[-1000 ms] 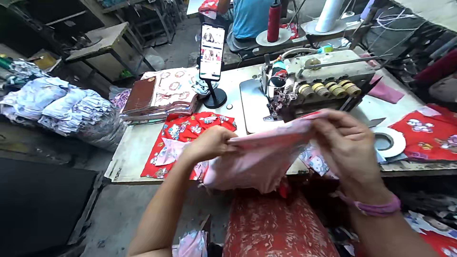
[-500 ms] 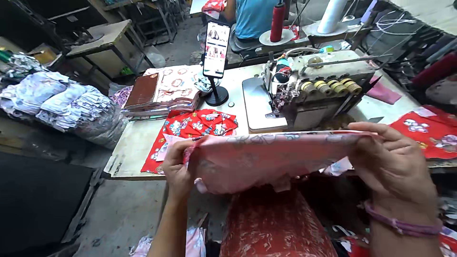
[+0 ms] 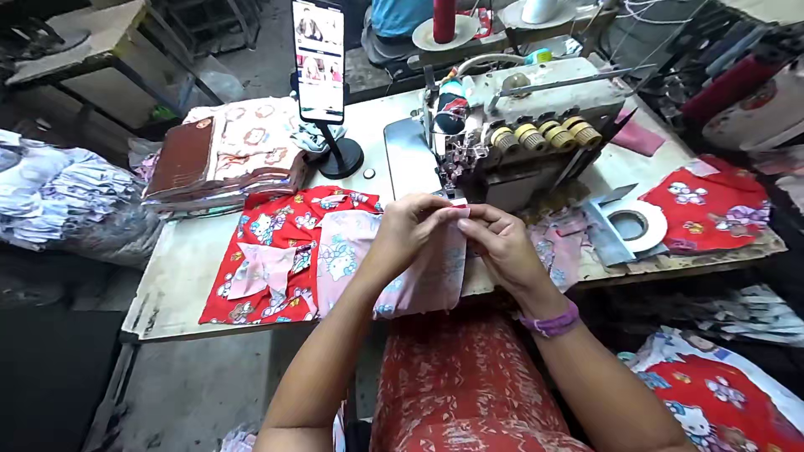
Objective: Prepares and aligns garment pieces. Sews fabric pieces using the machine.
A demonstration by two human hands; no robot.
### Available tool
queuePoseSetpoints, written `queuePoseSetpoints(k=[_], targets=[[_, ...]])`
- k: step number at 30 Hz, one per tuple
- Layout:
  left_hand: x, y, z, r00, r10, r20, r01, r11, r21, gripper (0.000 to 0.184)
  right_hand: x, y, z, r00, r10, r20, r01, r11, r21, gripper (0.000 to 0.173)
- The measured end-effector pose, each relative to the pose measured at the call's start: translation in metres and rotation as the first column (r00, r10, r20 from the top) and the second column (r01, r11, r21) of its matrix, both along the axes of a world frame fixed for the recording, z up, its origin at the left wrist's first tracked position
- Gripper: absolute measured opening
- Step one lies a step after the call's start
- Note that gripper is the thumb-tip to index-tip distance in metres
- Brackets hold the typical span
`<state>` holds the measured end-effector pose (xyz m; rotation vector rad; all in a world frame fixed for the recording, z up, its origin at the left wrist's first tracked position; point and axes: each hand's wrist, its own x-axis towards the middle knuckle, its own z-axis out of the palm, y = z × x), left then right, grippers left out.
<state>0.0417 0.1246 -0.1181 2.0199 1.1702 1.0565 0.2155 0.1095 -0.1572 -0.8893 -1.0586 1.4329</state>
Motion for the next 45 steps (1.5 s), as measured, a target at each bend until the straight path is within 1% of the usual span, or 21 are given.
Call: queuePoseSetpoints(k=[2,4,6,8,11,12,14,16,17,18,20,21,22,23,24,29,32,37,41,43,45], targets=[[0.001,0.0,0.002,0.999,0.017,0.046,-0.016,0.999,-0.041,0.008,0.004,-0.001,-0.002,0.999,0.037,0.026,-0.037,0.999,0.002,0.02],[0.001,-0.001,0.006,0.998,0.02,0.055,-0.016,0.997,-0.081,0.007,0.002,0.0,-0.002,0.998,0.038,0.051,-0.039,0.999,0.025,0.013],[-0.001,-0.002,0.012,0.998,0.014,0.056,-0.006,0.989,-0.146,0.009,-0.004,0.002,0.001,0.999,-0.034,0.039,0.031,0.997,0.07,0.008],[-0.002,-0.004,0.02,0.998,0.009,0.055,0.002,0.98,-0.199,0.009,-0.006,0.002,0.005,0.996,-0.09,0.0,0.09,0.991,0.096,0.007],[-0.003,-0.005,0.023,0.999,0.014,0.043,-0.005,0.978,-0.209,0.009,-0.008,0.0,0.002,0.995,-0.095,-0.016,0.096,0.991,0.092,0.01],[-0.004,-0.006,0.023,0.999,0.018,0.033,-0.012,0.982,-0.187,0.011,-0.007,-0.003,-0.001,0.999,-0.032,0.039,0.029,0.996,0.09,0.013],[-0.006,-0.005,0.021,0.999,0.028,0.019,-0.025,0.989,-0.148,0.013,-0.001,-0.017,-0.006,0.956,0.231,0.18,-0.239,0.971,0.024,0.017],[-0.006,-0.004,0.021,0.999,0.033,0.023,-0.029,0.987,-0.156,0.011,0.004,-0.029,-0.006,0.821,0.519,0.239,-0.51,0.854,-0.102,0.017],[-0.006,-0.003,0.022,0.999,0.037,0.027,-0.031,0.984,-0.174,0.011,0.004,-0.031,-0.005,0.78,0.579,0.235,-0.567,0.814,-0.126,0.015],[-0.006,-0.003,0.021,0.999,0.045,0.028,-0.039,0.981,-0.188,0.01,0.003,-0.031,-0.002,0.809,0.549,0.209,-0.536,0.836,-0.118,0.011],[-0.005,-0.004,0.021,0.998,0.057,0.041,-0.048,0.979,-0.2,0.01,-0.003,-0.025,0.005,0.944,0.307,0.118,-0.301,0.951,-0.066,0.002],[-0.004,-0.004,0.02,0.997,0.056,0.06,-0.043,0.98,-0.194,0.009,-0.007,-0.018,0.007,0.983,0.169,0.074,-0.166,0.985,-0.041,0.004],[-0.005,-0.005,0.02,0.996,0.053,0.073,-0.038,0.981,-0.188,0.008,-0.01,-0.011,0.009,0.998,0.051,0.044,-0.05,0.999,-0.021,0.006],[-0.005,-0.006,0.019,0.995,0.051,0.083,-0.035,0.983,-0.179,0.007,-0.012,-0.006,0.011,0.999,-0.025,0.032,0.025,1.0,-0.001,0.006],[-0.006,-0.007,0.019,0.995,0.053,0.09,-0.037,0.984,-0.174,0.007,-0.013,-0.004,0.013,0.997,-0.061,0.04,0.06,0.998,0.021,0.007],[-0.008,-0.012,0.02,0.988,0.094,0.121,-0.06,0.966,-0.253,0.006,-0.014,-0.006,0.01,0.997,-0.061,0.041,0.059,0.996,0.063,0.008],[-0.007,-0.012,0.019,0.986,0.083,0.142,-0.044,0.965,-0.259,0.006,-0.013,-0.008,0.012,0.997,-0.017,0.071,0.015,0.999,0.029,0.01],[-0.003,-0.012,0.018,0.992,0.04,0.122,-0.009,0.969,-0.245,0.01,-0.013,-0.006,0.012,0.99,-0.1,0.104,0.098,0.995,0.024,0.005],[-0.002,-0.015,0.016,0.989,0.055,0.136,-0.018,0.965,-0.262,0.008,-0.011,-0.006,0.008,0.983,-0.141,0.113,0.137,0.99,0.043,0.005],[0.0,-0.016,0.014,0.992,0.079,0.101,-0.057,0.977,-0.205,0.006,-0.012,-0.006,0.007,0.984,-0.144,0.102,0.14,0.989,0.05,0.005],[0.005,-0.014,0.007,0.992,0.126,-0.027,-0.127,0.992,-0.022,0.009,-0.014,-0.004,0.003,0.985,-0.144,0.091,0.138,0.988,0.066,0.001]])
